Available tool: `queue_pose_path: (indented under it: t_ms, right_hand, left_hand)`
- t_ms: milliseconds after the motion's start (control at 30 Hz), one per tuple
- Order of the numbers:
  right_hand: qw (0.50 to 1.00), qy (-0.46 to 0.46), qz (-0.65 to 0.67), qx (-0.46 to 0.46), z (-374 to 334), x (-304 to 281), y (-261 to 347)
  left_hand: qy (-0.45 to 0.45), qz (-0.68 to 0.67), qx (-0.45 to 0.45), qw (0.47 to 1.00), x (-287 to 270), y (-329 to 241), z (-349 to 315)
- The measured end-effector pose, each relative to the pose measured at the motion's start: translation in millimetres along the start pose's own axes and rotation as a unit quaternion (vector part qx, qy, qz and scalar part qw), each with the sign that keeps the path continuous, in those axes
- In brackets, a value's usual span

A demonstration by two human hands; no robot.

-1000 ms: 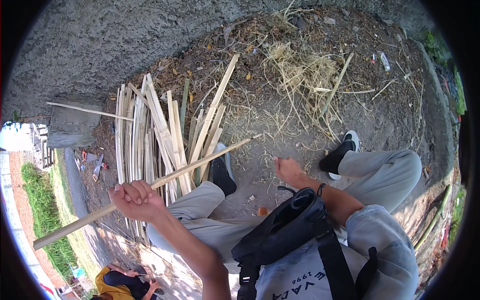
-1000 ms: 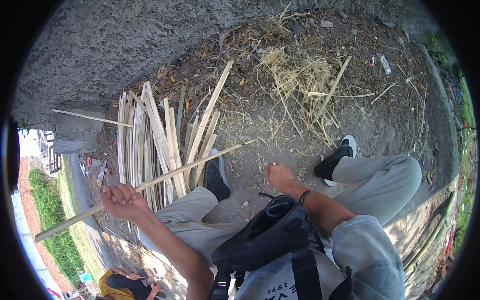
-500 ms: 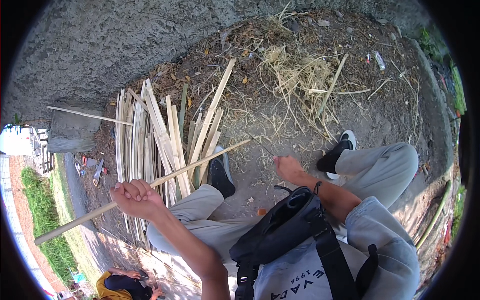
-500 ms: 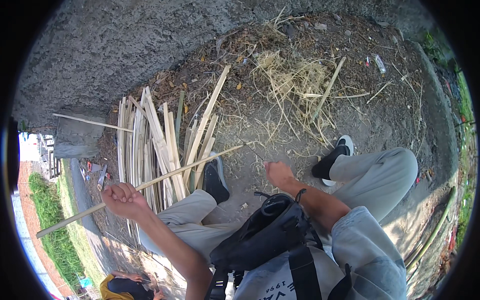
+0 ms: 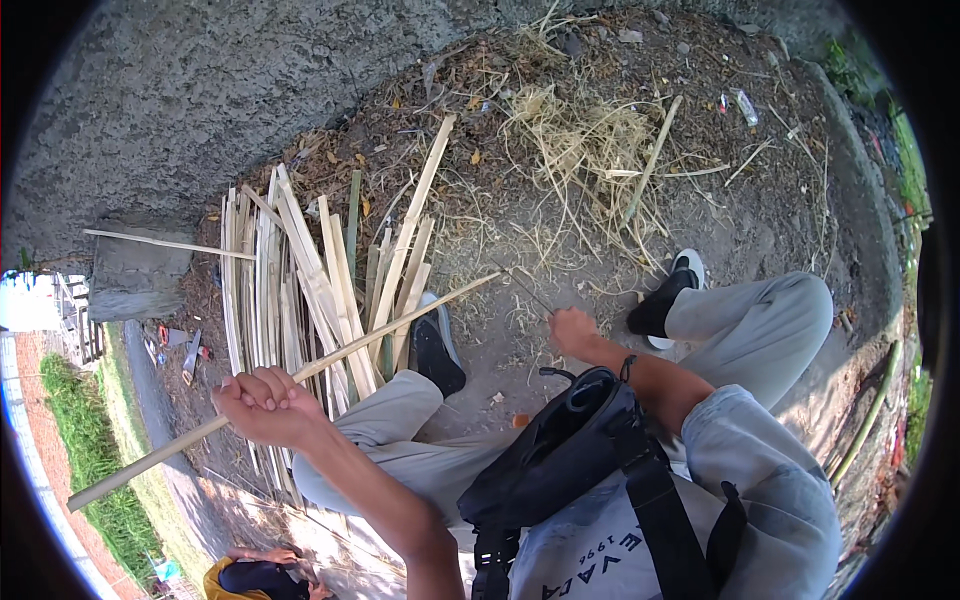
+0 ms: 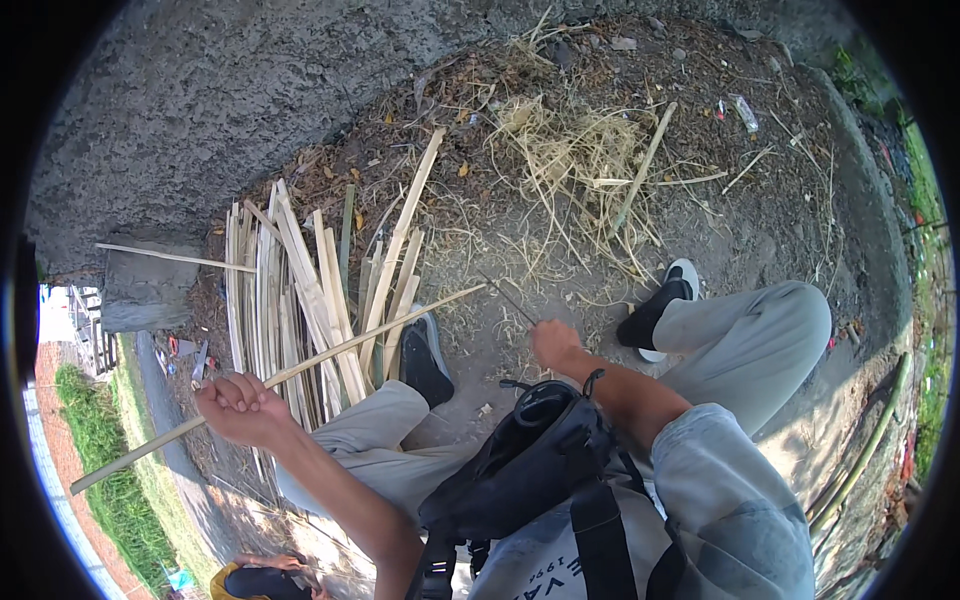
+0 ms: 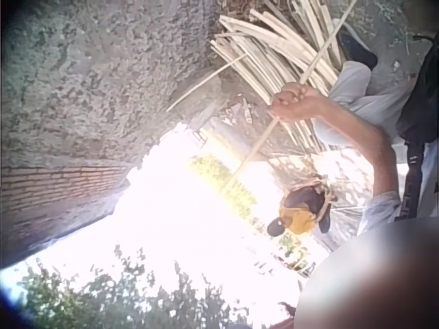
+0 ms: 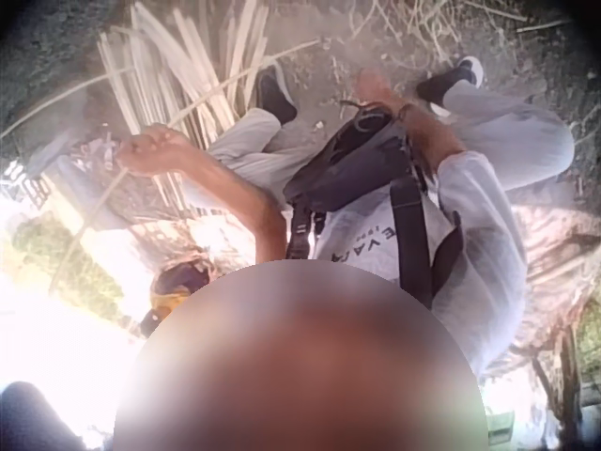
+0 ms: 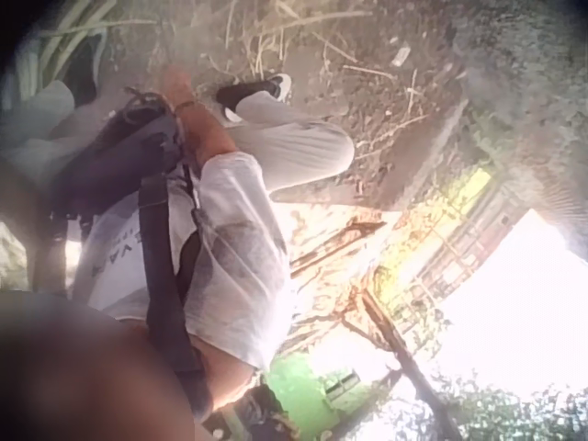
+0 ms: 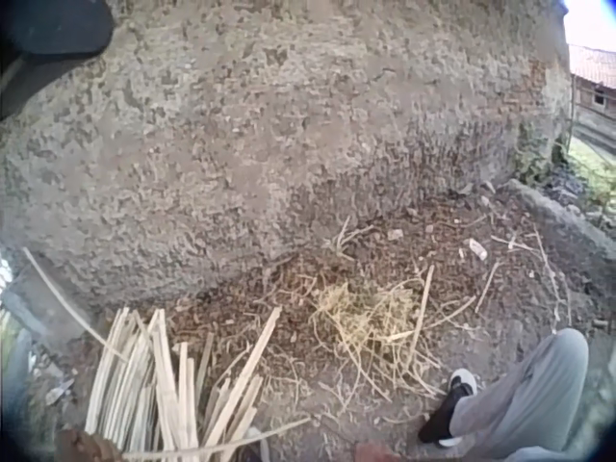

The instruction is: The person splits a bamboo pole into thin strips using a large knife by pulling the blade through the wood and then further dividing the pieces by hand.

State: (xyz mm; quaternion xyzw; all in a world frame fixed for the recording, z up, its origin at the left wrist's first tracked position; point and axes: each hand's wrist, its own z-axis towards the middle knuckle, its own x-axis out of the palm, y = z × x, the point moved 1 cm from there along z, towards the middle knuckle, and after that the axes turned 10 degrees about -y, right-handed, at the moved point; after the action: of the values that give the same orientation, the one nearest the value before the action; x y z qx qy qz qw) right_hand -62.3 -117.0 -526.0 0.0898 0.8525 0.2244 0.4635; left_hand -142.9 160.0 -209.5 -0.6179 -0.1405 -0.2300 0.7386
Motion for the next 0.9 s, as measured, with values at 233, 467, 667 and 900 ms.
queue_pose_path:
  t_ms: [233,467,667,900]
  right_hand:
    - [0.999,-0.04,0.016,-0.033,5.2,22.1,-18.8]
    - [0.997,-0.047,0.035,-0.044,-5.9,16.4,-1.6]
    - [0.998,-0.053,0.006,-0.02,2.4,5.8,-4.9]
    - [1.0,-0.011,0.012,0.009,-0.4,14.1,-22.1]
  left_hand:
    - [0.029,-0.006,0.008,1.0,-0.3,-2.6,1.1]
    - [0.0,0.009,0.011,1.0,6.9,-6.4,-5.7]
    - [-0.008,0.021,0.014,1.0,9.0,0.0,-0.9]
    - [-0.016,0.016,0.016,1.0,5.5,-1.6,3.6]
